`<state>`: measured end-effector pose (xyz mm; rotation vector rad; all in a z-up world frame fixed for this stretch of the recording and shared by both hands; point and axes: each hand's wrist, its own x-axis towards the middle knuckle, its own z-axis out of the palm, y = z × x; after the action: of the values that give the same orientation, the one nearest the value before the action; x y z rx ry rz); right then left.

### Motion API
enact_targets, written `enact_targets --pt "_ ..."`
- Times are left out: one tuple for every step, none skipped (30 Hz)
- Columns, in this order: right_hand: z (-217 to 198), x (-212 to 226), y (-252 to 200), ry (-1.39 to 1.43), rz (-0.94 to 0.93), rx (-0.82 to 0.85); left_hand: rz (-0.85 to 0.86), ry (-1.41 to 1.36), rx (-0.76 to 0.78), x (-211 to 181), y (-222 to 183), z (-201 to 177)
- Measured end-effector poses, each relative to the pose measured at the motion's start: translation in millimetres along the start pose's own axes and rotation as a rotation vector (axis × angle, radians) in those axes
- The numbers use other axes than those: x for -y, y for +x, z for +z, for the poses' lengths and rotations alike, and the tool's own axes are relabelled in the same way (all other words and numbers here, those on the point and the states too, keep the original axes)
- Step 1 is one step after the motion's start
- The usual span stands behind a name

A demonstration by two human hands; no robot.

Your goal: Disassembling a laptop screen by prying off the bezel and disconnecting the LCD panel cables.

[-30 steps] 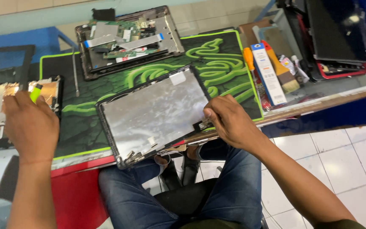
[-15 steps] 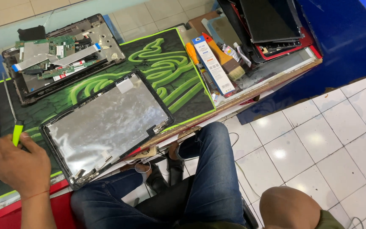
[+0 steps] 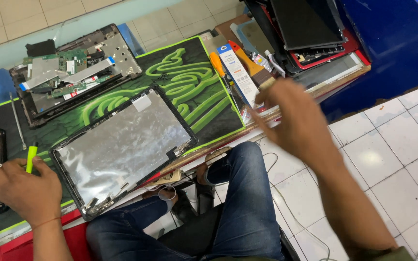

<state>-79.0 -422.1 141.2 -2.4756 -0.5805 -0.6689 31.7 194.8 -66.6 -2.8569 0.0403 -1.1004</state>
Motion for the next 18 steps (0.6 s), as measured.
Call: enact_targets --pt "1.0 -48.7 6.8 -0.247 0.226 0.097 -0.027 0.003 0.014 -1.2 2.3 0.1" --pt "0.6 -97.8 14.7 -0.496 0.449 0.196 -0.062 0.005 0.033 -4.1 0.3 -0.3" --pt "-1.9 -132.2 11.2 -0.499 0.439 0.196 -0.072 0.004 0.030 -4.9 0.0 1.3" --pt "-3.5 -166.8 9.5 -0.551 0.361 0.186 -0.074 0.000 0.030 -4.7 -1.0 1.7" --pt "-4.9 -201.1 8.9 -0.601 0.283 0.176 -0.075 -0.005 0.029 -3.9 -1.7 2.2" --pt "-5.5 -215.4 9.6 -0.598 0.266 0.174 -0.090 0.002 0.025 -8.9 1.9 -2.1" --pt "-5.5 -229.6 10.9 -0.577 0.227 0.236 -0.083 -0.003 0.008 -13.4 5.7 -6.0" --pt "-2.3 -243.9 12.4 -0.551 0.185 0.300 -0.078 -0.002 -0.006 -15.8 7.3 -11.9" --pt "0.1 -257.0 11.8 -0.544 0.166 0.301 -0.093 0.011 -0.008 -18.4 10.5 -11.1" --pt "5.1 -269.6 12.0 -0.587 0.140 0.347 -0.100 -0.007 0.009 -19.0 10.4 -12.0" --pt "11.0 -281.7 12.9 -0.629 0.113 0.391 -0.107 -0.025 0.025 -18.5 10.3 -12.5" --pt "10.0 -283.3 11.4 -0.607 0.081 0.395 -0.130 0.006 0.029 -25.1 14.1 -16.7" --pt "9.6 -285.1 10.6 -0.767 -0.054 0.310 -0.151 -0.007 0.047 -30.0 18.5 -19.8" --pt "12.1 -287.3 13.9 -0.917 -0.197 0.212 -0.178 -0.017 0.065 -31.9 21.5 -22.8" --pt "16.1 -286.0 15.6 -0.888 -0.233 0.208 -0.207 0.018 0.067 -30.2 22.8 -30.0" --pt "13.2 -286.1 13.6 -1.145 -0.261 0.127 -0.202 0.007 0.069 -33.7 25.2 -33.6" --pt "9.8 -288.2 11.8 -1.399 -0.283 0.032 -0.197 -0.004 0.070 -37.8 28.2 -36.5" --pt "10.6 -303.8 12.8 -1.384 -0.300 0.030 -0.211 0.011 0.075 -37.7 28.9 -38.9"
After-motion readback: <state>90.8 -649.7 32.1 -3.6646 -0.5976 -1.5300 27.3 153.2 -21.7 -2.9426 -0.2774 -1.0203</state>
